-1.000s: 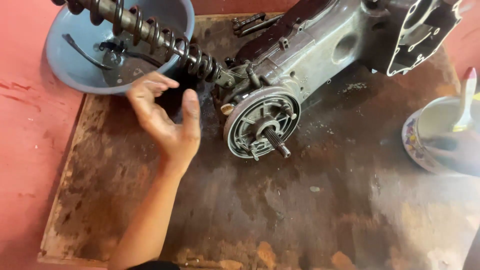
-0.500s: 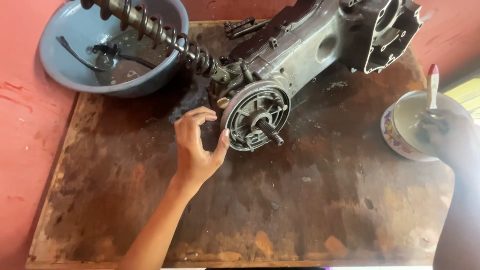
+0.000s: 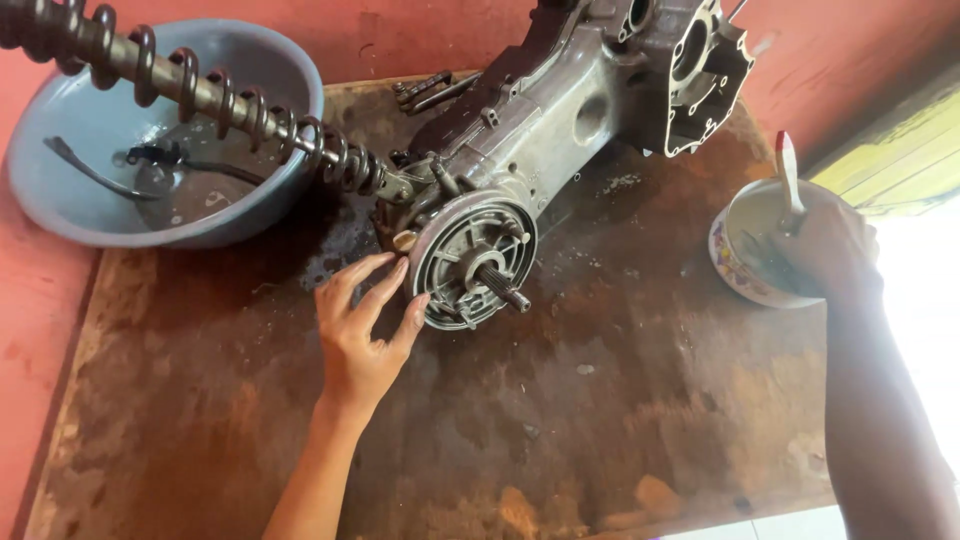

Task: The person cleans a disassembled engine block and camshaft using a brush and a liquid from a bowl. They scrub various surfaces of the engine block and the camshaft, dipping the brush into the liquid repeatedly. The person also rotates the camshaft and repositions the engine block on the workbench during the cleaning process.

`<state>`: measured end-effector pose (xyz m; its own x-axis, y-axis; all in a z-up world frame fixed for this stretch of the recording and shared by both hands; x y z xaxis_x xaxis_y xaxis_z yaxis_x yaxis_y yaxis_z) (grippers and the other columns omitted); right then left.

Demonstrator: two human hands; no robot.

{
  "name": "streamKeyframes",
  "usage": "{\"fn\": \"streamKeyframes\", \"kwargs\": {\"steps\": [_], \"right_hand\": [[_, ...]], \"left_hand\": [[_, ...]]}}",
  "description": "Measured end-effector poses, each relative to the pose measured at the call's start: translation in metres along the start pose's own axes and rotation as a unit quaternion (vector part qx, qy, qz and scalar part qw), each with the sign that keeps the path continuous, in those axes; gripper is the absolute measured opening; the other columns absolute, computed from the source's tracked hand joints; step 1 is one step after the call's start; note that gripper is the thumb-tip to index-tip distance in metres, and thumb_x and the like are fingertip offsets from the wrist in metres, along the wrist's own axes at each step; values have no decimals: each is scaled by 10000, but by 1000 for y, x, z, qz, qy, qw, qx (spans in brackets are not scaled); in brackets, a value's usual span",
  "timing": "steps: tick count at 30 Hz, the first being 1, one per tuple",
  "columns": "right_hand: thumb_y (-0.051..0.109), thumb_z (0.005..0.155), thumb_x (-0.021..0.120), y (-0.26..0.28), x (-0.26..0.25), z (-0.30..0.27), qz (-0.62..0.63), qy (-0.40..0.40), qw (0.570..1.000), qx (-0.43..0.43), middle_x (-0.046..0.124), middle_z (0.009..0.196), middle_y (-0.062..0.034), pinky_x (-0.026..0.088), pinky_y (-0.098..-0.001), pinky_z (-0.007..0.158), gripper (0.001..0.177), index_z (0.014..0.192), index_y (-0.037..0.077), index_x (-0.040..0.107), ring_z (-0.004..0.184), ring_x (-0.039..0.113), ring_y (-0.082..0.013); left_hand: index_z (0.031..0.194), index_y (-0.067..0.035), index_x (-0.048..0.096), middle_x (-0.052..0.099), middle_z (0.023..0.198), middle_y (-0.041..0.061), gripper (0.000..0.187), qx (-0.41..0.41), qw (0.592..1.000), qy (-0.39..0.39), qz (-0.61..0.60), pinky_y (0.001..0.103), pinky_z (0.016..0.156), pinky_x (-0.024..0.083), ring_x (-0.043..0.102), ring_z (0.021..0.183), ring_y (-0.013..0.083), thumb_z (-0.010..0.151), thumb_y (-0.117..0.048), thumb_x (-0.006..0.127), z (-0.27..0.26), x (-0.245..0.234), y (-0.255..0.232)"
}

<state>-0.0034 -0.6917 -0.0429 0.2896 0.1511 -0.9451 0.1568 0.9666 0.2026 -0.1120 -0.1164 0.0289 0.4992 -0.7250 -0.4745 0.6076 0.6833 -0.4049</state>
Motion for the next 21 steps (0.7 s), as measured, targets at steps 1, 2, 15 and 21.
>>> {"fn": "streamKeyframes", "kwargs": {"steps": [1, 2, 15, 21], "right_hand": [[304, 785, 754, 1, -2, 6, -4, -1, 1000, 2, 746, 1184, -204, 533, -533, 890, 665, 1435, 198, 664, 1060, 693, -404], [345, 792, 778, -7, 5, 7, -34, 39, 997, 59, 734, 1156, -235, 534, -539, 884, 628, 1390, 184, 675, 1042, 691, -431], [290, 1107, 612, 25, -72, -29, 145, -124, 981, -17, 744, 978, -187, 565, -434, 865, 284, 1145, 46, 750, 945, 730, -347], [176, 1093, 688, -3, -60, -37, 163, -188, 968, -31, 749, 1133, -201, 581, -382, 894, 235, 1139, -52, 722, 1011, 746, -301]], "left_hand": [[1225, -59, 705, 665, 1280, 91, 394, 0, 1000, -1, -5, 428, 1044, 431, 604, 1212, 277, 867, -151, 841, 0, 1, 1], [1231, -63, 709, 664, 1280, 83, 395, -9, 1000, 1, -3, 425, 1051, 418, 597, 1217, 270, 870, -157, 839, -1, 2, 2], [1162, -87, 717, 681, 1227, 34, 317, -24, 998, -33, 44, 418, 1062, 313, 623, 1208, 230, 869, -129, 830, -8, 4, -5], [1178, -74, 720, 686, 1236, 43, 313, -21, 999, -24, 39, 408, 1058, 313, 624, 1209, 231, 886, -123, 820, -9, 7, -3]]}}
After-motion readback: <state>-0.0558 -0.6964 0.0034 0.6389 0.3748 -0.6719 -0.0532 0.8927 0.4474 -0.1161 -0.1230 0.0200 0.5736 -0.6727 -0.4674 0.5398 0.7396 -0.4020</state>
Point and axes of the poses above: each hand's wrist, its own z-axis towards the middle knuckle, its own x-axis out of the palm, y = z × x, the point moved 9 cm from there along z, towards the middle knuckle
